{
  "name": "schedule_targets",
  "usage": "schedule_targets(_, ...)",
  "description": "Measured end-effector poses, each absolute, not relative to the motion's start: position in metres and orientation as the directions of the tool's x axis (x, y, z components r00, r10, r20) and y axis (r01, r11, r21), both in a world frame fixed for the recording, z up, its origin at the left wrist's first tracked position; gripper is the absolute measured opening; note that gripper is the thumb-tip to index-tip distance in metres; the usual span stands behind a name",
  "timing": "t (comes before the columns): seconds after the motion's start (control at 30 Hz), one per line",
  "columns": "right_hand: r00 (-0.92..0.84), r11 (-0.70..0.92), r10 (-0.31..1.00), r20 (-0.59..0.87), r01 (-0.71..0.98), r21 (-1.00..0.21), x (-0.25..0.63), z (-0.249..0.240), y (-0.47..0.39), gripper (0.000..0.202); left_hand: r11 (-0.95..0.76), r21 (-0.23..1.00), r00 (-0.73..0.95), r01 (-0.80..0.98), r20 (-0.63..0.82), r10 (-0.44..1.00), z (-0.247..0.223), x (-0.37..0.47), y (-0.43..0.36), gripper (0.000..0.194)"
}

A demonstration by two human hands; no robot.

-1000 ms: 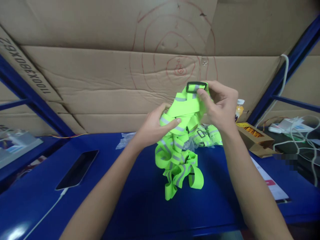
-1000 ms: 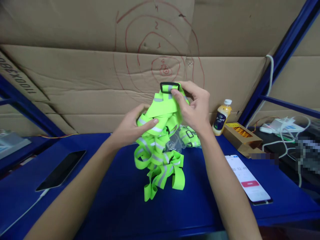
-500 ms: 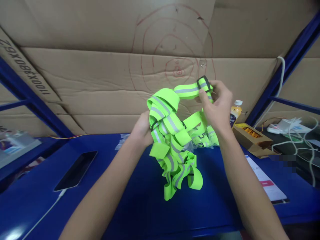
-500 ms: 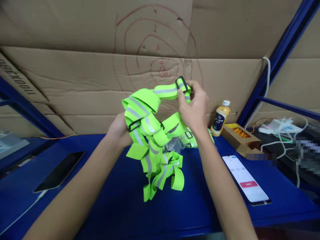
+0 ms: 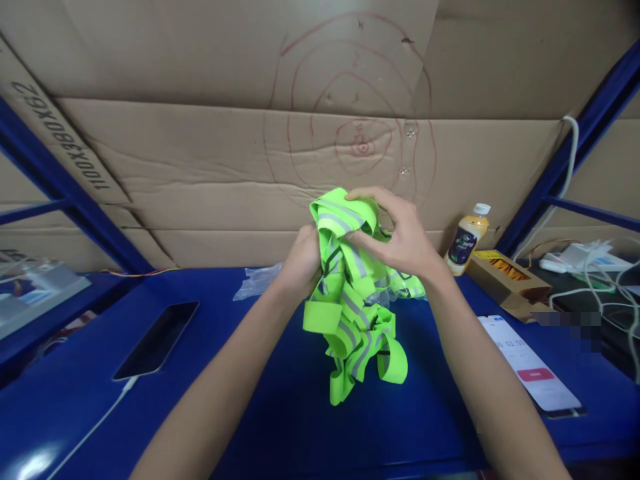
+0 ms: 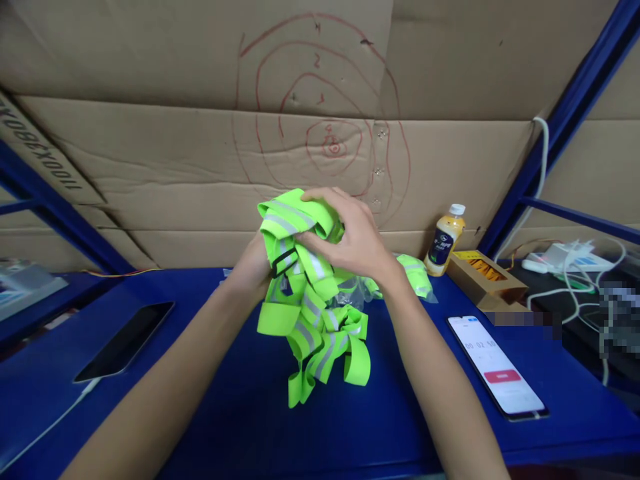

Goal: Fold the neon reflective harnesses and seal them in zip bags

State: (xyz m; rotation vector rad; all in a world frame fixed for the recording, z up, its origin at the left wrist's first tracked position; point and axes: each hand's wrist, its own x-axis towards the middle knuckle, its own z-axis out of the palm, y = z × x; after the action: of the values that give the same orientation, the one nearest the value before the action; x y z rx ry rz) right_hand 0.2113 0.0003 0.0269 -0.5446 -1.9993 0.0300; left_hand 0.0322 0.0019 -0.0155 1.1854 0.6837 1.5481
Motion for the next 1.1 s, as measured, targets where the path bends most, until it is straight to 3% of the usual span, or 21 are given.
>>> schedule_targets(0.1, -0.290, 0.895, 0.407, 0.866, 0.315, -0.315, 0.213, 0.029, -0.001, 0.021, -0.397, 0.882, -0.023, -0.255, 0.405, 0.914, -0.011, 0.026, 0.002, 0.041)
schedule_targets(0.23, -0.026, 0.852, 0.418, 0.908, 0.358, -0.382, 0.212, 0.028, -0.001, 0.017, -0.506, 0.844, -0.037, -0.176, 0.508, 0.861, 0.003, 0.018, 0.001, 0.038)
schedule_targets(0.33, 0.095, 0.836, 0.331, 0.939, 0.432, -0.339, 0.209, 0.025, 0.000, 0.016, -0.670, 0.742, -0.077, -0.026, 0.667, 0.741, 0.018, 0.019, -0.010, 0.037)
schedule_targets(0.43, 0.053, 0.814, 0.285, 0.957, 0.514, -0.271, 0.205, 0.026, -0.003, 0.016, -0.752, 0.659, 0.015, 0.000, 0.752, 0.659, 0.031, 0.027, -0.027, 0.036)
schedule_targets(0.57, -0.003, 0.808, 0.320, 0.947, 0.523, -0.272, 0.203, 0.030, -0.009, 0.020, -0.656, 0.744, 0.077, -0.129, 0.667, 0.741, 0.036, 0.031, -0.038, 0.036)
schedule_targets(0.7, -0.031, 0.814, 0.433, 0.901, 0.442, -0.376, 0.207, 0.031, -0.005, 0.032, -0.666, 0.745, 0.077, -0.048, 0.667, 0.741, 0.029, 0.025, -0.026, 0.030)
schedule_targets(0.8, -0.051, 0.803, 0.470, 0.881, 0.440, -0.402, 0.211, 0.028, 0.003, 0.033, -0.661, 0.744, 0.029, -0.100, 0.666, 0.745, 0.019, 0.025, -0.010, 0.028)
schedule_targets(1.0, -0.164, 0.825, 0.458, 0.874, 0.444, -0.350, 0.223, 0.024, 0.019, 0.020, -0.444, 0.826, -0.147, -0.347, 0.420, 0.896, 0.010, 0.027, 0.010, 0.035)
schedule_targets(1.1, -0.115, 0.795, 0.433, 0.894, 0.516, -0.318, 0.231, 0.025, 0.026, 0.017, -0.388, 0.818, -0.150, -0.424, 0.359, 0.921, 0.010, 0.022, 0.014, 0.037)
